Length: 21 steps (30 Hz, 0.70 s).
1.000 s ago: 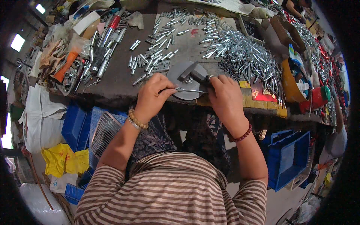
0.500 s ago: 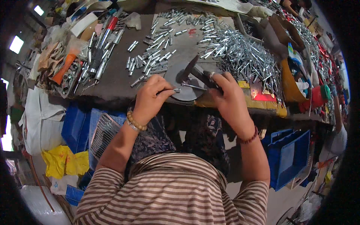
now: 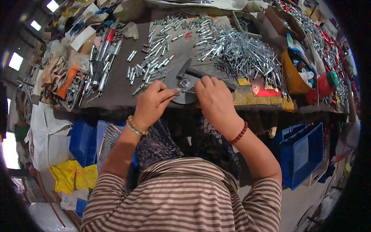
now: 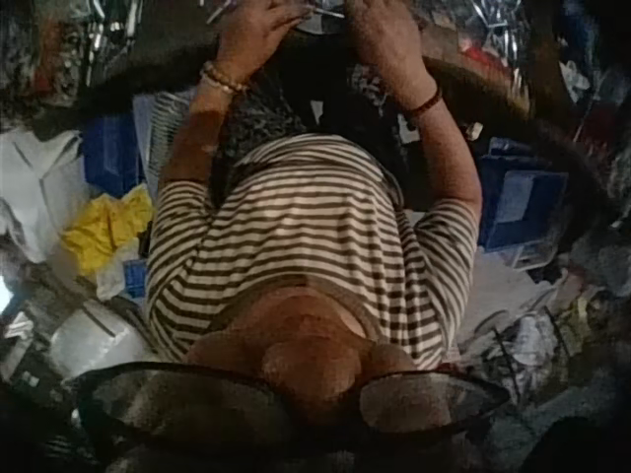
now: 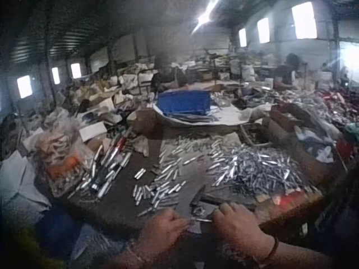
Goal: Assembling small metal components using a hammer and a workbench jig.
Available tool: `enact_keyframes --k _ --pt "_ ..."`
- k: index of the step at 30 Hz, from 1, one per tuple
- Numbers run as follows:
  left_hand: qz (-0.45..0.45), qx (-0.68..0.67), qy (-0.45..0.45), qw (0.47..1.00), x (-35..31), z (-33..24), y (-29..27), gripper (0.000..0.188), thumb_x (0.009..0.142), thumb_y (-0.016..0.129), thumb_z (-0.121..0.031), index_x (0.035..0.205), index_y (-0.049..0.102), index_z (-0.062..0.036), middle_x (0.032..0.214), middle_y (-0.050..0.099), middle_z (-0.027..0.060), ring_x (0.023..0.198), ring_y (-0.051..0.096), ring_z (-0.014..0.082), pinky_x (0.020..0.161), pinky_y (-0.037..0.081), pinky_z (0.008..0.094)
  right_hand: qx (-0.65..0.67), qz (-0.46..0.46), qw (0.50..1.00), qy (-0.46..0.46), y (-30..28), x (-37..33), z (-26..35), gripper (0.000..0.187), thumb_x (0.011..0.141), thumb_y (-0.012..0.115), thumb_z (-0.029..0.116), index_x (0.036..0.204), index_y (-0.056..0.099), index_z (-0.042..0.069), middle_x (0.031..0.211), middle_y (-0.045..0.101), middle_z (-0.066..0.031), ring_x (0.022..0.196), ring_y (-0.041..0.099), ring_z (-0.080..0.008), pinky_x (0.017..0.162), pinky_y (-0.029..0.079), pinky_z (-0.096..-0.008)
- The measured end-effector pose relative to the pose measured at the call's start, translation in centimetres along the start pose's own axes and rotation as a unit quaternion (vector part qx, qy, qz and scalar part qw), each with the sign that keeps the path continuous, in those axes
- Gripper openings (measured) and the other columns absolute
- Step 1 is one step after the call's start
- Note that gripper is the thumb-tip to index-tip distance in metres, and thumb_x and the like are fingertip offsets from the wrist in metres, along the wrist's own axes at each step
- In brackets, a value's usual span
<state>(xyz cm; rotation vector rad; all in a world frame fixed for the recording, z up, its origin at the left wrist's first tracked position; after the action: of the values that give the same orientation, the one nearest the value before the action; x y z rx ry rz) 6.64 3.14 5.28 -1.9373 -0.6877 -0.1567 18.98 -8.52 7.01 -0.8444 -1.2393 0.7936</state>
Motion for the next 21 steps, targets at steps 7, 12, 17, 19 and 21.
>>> enact_keyframes --k 7,12,17,19,21 --pt "-0.069 0.001 0.04 0.997 -0.1 -0.6 -0.4 0.02 0.088 0.075 -0.012 0.108 0.079 -0.0143 0.094 0.064 0.0057 0.084 0.066 0.0252 0.069 0.053 0.0369 0.128 -0.009 0.986 0.105 -1.3 -1.1 -1.0 0.025 0.078 0.075 0.006 0.1 0.063 0.005 0.093 0.062 -0.0138 0.083 0.066 -0.0355 0.07 0.054 -0.045" --pt "-0.089 -0.055 -0.004 0.994 0.0 0.0 0.1 0.015 0.09 0.074 -0.011 0.104 0.078 -0.008 0.094 0.065 0.0045 0.083 0.067 0.0208 0.069 0.052 0.0338 0.267 -0.059 0.947 0.167 -2.5 -0.6 -1.4 0.021 0.079 0.075 0.005 0.098 0.067 0.003 0.092 0.063 -0.0152 0.085 0.067 -0.0383 0.071 0.053 -0.044" --pt "-0.115 -0.36 -0.235 0.896 -1.3 2.2 2.1 0.013 0.098 0.071 -0.015 0.105 0.074 -0.0044 0.091 0.066 -0.0019 0.076 0.063 0.0087 0.067 0.049 0.0231 0.425 -0.09 0.889 0.145 -1.4 -1.1 0.5 0.019 0.081 0.077 0.006 0.098 0.07 -0.001 0.087 0.065 -0.0156 0.078 0.066 -0.0316 0.071 0.052 -0.0385" --pt "-0.128 -0.567 -0.31 0.753 -2.4 2.4 3.8 0.016 0.102 0.069 -0.019 0.11 0.07 -0.0055 0.09 0.065 -0.0036 0.072 0.059 0.005 0.065 0.047 0.0193 0.472 -0.062 0.861 0.176 -0.6 -1.6 1.8 0.02 0.082 0.078 0.007 0.098 0.071 -0.003 0.085 0.066 -0.0131 0.076 0.065 -0.0226 0.07 0.05 -0.0346" --pt "-0.136 -0.599 -0.303 0.728 -2.6 1.6 3.9 0.02 0.103 0.068 -0.018 0.119 0.069 -0.0058 0.081 0.062 -0.004 0.071 0.056 0.0029 0.065 0.045 0.019 0.586 0.003 0.777 0.231 1.5 -2.1 3.1 0.019 0.082 0.079 0.008 0.096 0.071 -0.003 0.083 0.064 -0.0099 0.075 0.061 -0.016 0.069 0.049 -0.0318"
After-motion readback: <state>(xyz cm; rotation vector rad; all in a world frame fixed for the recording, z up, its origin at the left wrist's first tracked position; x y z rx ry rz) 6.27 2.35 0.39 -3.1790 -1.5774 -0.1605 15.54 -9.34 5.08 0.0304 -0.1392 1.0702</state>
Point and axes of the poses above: each hand's wrist, its own x-axis towards the middle knuckle, its own y-axis out of the palm, z = x × y, the point moved 8 cm from there along x, towards the middle knuckle
